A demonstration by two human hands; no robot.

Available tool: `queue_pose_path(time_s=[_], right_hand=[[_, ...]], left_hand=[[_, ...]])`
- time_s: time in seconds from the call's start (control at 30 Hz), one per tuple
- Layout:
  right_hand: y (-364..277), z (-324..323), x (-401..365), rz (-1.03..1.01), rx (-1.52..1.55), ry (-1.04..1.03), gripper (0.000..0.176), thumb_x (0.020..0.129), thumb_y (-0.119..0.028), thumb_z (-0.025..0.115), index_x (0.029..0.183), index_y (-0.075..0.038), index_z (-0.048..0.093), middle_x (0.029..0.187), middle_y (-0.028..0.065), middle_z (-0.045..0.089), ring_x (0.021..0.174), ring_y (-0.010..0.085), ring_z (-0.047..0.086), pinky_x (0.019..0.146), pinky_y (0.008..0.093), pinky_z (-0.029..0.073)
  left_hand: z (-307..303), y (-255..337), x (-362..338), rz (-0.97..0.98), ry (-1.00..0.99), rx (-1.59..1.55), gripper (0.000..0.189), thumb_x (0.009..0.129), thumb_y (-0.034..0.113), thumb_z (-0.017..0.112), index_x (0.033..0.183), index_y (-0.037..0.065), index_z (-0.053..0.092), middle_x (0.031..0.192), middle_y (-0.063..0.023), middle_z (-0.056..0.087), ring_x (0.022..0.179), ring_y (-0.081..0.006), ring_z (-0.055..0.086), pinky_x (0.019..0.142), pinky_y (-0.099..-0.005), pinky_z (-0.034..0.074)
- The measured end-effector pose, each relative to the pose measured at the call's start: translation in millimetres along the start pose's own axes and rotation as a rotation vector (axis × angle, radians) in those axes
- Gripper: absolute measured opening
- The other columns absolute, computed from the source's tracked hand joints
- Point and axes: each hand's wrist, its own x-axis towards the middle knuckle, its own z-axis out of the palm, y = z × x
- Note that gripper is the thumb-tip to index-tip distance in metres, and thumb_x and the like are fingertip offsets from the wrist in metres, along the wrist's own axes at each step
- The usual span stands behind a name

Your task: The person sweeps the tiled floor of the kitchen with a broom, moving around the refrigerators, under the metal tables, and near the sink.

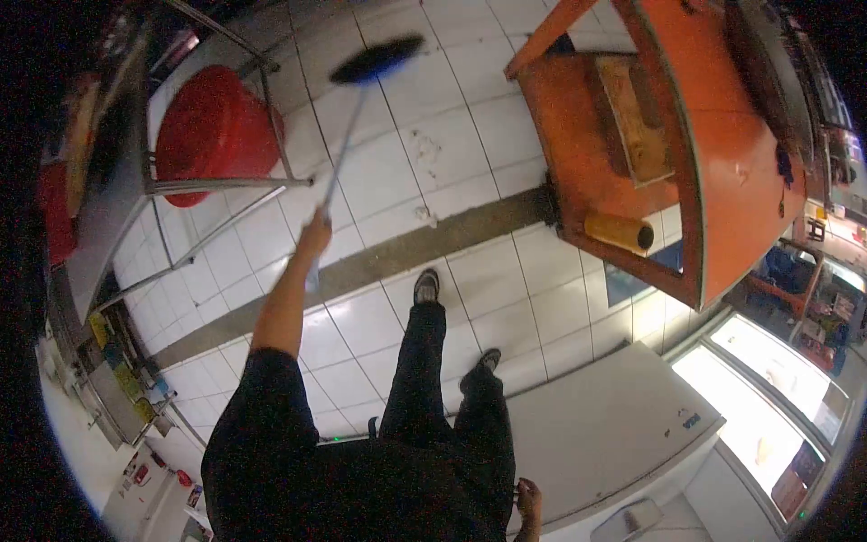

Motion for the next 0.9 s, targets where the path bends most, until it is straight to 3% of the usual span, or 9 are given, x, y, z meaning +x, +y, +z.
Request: queue_pose_path(time_s=[0.07,0.1,0.13,0.27,0.33,0.37,0.7,0.8,0.9], right_hand=[[-40,11,-4,-0.038,0.046,0.039,0.035,0.090,-0.025,0.052,0.115,-0.001,0.051,0.086,0.0152,0.064,0.068,0.0207,0.061,0.057,0.0308,0.049],[-52,12,2,-0.080,0.061,0.014,0.035,0.090,-0.025,0.052,0.115,-0.001,0.051,0.086,0.0152,0.064,0.068,0.0207,0.061,0.057,0.0308,0.049],[-62,10,10,-0.068,0.090,0.002,0.034,0.089,-0.025,0.051,0.116,-0.003,0.050,0.092,0.0147,0.063,0.074,0.0227,0.061,0.062,0.0352,0.049],[-89,14,30,-0.177,0.145,-0.030,0.036,0.089,-0.028,0.049,0.116,-0.004,0.049,0.101,0.0175,0.061,0.085,0.0282,0.061,0.071,0.0423,0.049],[-101,21,28,-0.209,0.160,-0.021,0.039,0.090,-0.030,0.048,0.118,-0.004,0.047,0.101,0.0188,0.060,0.086,0.0296,0.061,0.073,0.0430,0.048],[-92,24,32,-0.230,0.231,-0.018,0.038,0.090,-0.030,0.048,0.118,-0.003,0.046,0.098,0.0172,0.062,0.081,0.0268,0.062,0.066,0.0391,0.049],[36,71,31,-0.105,0.456,-0.014,0.036,0.090,-0.029,0.050,0.114,-0.002,0.049,0.088,0.0137,0.065,0.070,0.0216,0.062,0.054,0.0336,0.050],[56,71,13,-0.078,0.485,0.022,0.035,0.090,-0.026,0.051,0.116,-0.003,0.048,0.090,0.0156,0.064,0.070,0.0216,0.062,0.050,0.0330,0.049],[54,68,-12,-0.217,0.153,-0.059,0.036,0.092,-0.028,0.046,0.116,-0.002,0.051,0.099,0.0146,0.062,0.083,0.0229,0.061,0.070,0.0305,0.049]], left_hand=[[-51,23,-96,-0.110,-0.318,-0.017,0.049,0.089,0.023,0.041,0.133,0.011,0.026,0.089,-0.0268,0.060,0.077,-0.0448,0.058,0.070,-0.0532,0.046],[-11,-31,-121,-0.018,-0.208,0.016,0.053,0.087,0.020,0.044,0.134,0.010,0.023,0.086,-0.0263,0.060,0.076,-0.0451,0.058,0.070,-0.0525,0.046],[0,-62,-152,0.389,-0.053,0.004,0.053,0.086,0.020,0.045,0.135,0.011,0.025,0.084,-0.0277,0.059,0.075,-0.0450,0.058,0.070,-0.0521,0.046],[-143,65,-290,-0.291,-0.509,-0.140,0.047,0.088,0.023,0.042,0.133,0.014,0.034,0.088,-0.0286,0.059,0.082,-0.0429,0.059,0.074,-0.0502,0.047],[-144,39,-315,-0.017,-0.328,-0.055,0.048,0.088,0.023,0.042,0.134,0.015,0.033,0.089,-0.0289,0.059,0.083,-0.0429,0.059,0.074,-0.0501,0.047],[-138,29,-319,0.235,-0.182,0.031,0.049,0.088,0.024,0.041,0.135,0.016,0.031,0.091,-0.0291,0.059,0.084,-0.0429,0.059,0.074,-0.0501,0.047],[3,144,-104,0.216,-0.289,0.030,0.049,0.086,0.020,0.042,0.134,0.019,0.031,0.094,-0.0278,0.059,0.084,-0.0405,0.060,0.074,-0.0482,0.048],[8,122,-120,0.251,-0.316,0.147,0.050,0.085,0.019,0.044,0.134,0.020,0.031,0.097,-0.0257,0.060,0.086,-0.0382,0.061,0.074,-0.0478,0.049],[-70,127,-200,0.220,-0.373,0.406,0.049,0.084,0.019,0.045,0.133,0.022,0.036,0.101,-0.0251,0.059,0.090,-0.0397,0.059,0.077,-0.0475,0.048]])
